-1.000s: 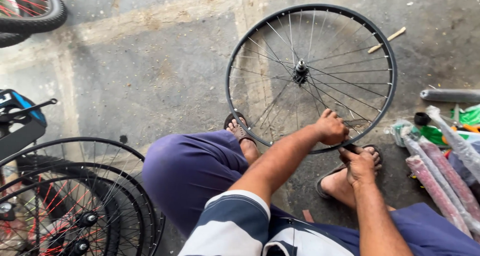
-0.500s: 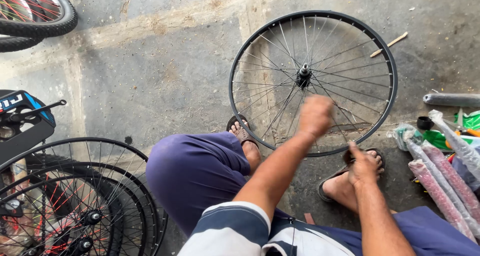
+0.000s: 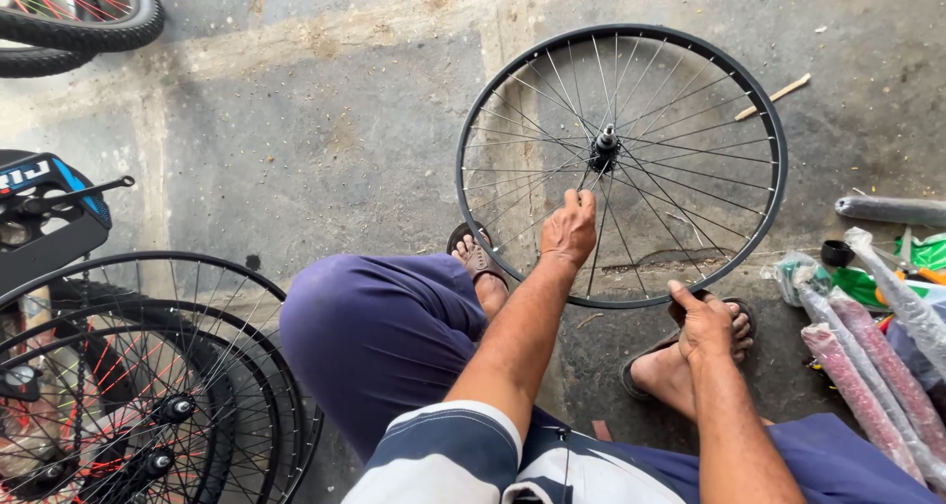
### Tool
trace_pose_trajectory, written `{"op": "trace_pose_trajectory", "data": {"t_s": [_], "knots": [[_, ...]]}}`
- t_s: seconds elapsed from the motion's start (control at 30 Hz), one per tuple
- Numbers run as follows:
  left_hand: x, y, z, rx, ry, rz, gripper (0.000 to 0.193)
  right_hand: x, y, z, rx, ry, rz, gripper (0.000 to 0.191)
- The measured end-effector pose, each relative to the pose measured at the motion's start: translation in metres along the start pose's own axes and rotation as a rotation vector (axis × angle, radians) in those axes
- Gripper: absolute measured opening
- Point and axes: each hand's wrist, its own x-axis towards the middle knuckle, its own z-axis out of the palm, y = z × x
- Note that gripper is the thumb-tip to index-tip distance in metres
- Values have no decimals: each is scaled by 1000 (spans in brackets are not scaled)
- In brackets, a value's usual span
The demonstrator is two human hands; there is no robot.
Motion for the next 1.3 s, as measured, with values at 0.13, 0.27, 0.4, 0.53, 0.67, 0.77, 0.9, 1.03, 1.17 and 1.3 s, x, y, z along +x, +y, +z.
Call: {"op": "trace_pose_trajectory", "data": {"t_s": [0.13,0.27,0.4,0.53,0.67,0.77,0.9,1.03,1.17,1.3], "knots": [[12,-13,-17,136,-84,79,25,2,-4,2,-49,26,-51,36],[19,-42,-33,344,354,234,28,1,-3,0,-121,40,-40,35],[8,-41,-23,200,6,278,18,-1,4,-4,-166,8,-90,33],[17,-22,-3,38,-90,-66,18,1,9,-8,-190,26,-105,36],[34,-15,1,18,-87,-107,17,6,9,-12,-240,74,-95,35],[40,-13,-1,-11,-93,-135,15,11,9,-12,-173,64,-86,33],[33,-6,-7,-178,-99,-241,22,17,7,-12,-153,102,-126,31],[-2,-2,-9,-285,-74,-388,27,19,2,-10,-43,105,-111,30],[-44,8,1,37,-111,-228,19,16,1,-7,-13,90,-90,29],[-58,7,18,-175,-443,-298,37,13,2,-9,-51,42,-115,29]]}}
